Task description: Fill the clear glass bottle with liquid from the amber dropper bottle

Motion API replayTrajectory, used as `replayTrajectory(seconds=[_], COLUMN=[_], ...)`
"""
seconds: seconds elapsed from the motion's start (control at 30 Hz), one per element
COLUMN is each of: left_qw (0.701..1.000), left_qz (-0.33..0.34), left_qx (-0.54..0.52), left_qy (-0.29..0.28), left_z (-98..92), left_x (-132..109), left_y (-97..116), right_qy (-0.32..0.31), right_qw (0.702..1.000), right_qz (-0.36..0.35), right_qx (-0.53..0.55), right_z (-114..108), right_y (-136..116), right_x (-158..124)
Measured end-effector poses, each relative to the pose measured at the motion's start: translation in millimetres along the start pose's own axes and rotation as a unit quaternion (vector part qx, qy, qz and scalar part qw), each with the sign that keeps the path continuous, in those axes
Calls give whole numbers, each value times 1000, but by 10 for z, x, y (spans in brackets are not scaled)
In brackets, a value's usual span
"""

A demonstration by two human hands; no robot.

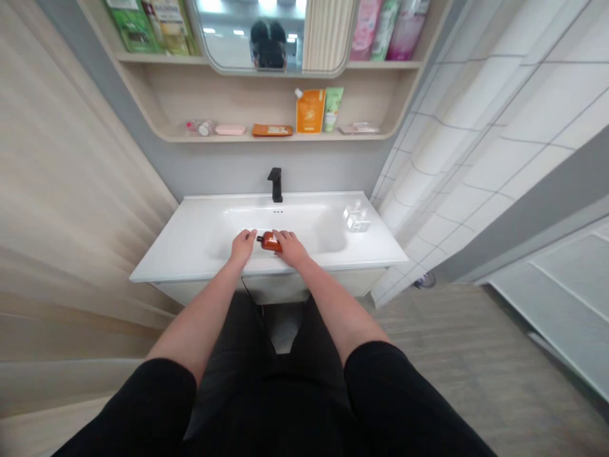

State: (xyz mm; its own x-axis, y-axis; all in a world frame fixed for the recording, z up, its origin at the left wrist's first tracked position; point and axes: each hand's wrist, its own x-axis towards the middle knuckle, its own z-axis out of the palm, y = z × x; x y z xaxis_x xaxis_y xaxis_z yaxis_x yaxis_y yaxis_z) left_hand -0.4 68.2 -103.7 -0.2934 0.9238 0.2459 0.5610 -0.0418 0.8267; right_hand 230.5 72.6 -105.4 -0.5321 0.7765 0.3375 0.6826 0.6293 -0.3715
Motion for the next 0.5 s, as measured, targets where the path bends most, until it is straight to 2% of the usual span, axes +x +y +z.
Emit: replayTrajectory(seconds=[0.1, 0.17, 0.27, 0.33, 0.4, 0.5], left_qw=[992, 976, 962, 975, 990, 982], left_qz=[-44, -80, -96, -89, -83, -63], left_qx=[-99, -185, -243, -183, -39, 151], left_qy=[67, 85, 83, 94, 105, 91], left_z=[-35, -108, -397, -717, -1077, -1506], left_x=[-21, -27, 12, 61, 101, 114], left_y=[9, 0, -118, -290, -508, -800], right_qy=[12, 14, 20, 33, 54, 77], right_qw=[999, 998, 993, 989, 983, 971], right_qz=[19, 40, 72, 87, 104, 139], right_qx=[28, 54, 93, 116, 138, 179], right_z=[20, 31, 40, 43, 44, 30], right_y=[9, 19, 52, 89, 128, 156], right_x=[-4, -1, 7, 13, 16, 16])
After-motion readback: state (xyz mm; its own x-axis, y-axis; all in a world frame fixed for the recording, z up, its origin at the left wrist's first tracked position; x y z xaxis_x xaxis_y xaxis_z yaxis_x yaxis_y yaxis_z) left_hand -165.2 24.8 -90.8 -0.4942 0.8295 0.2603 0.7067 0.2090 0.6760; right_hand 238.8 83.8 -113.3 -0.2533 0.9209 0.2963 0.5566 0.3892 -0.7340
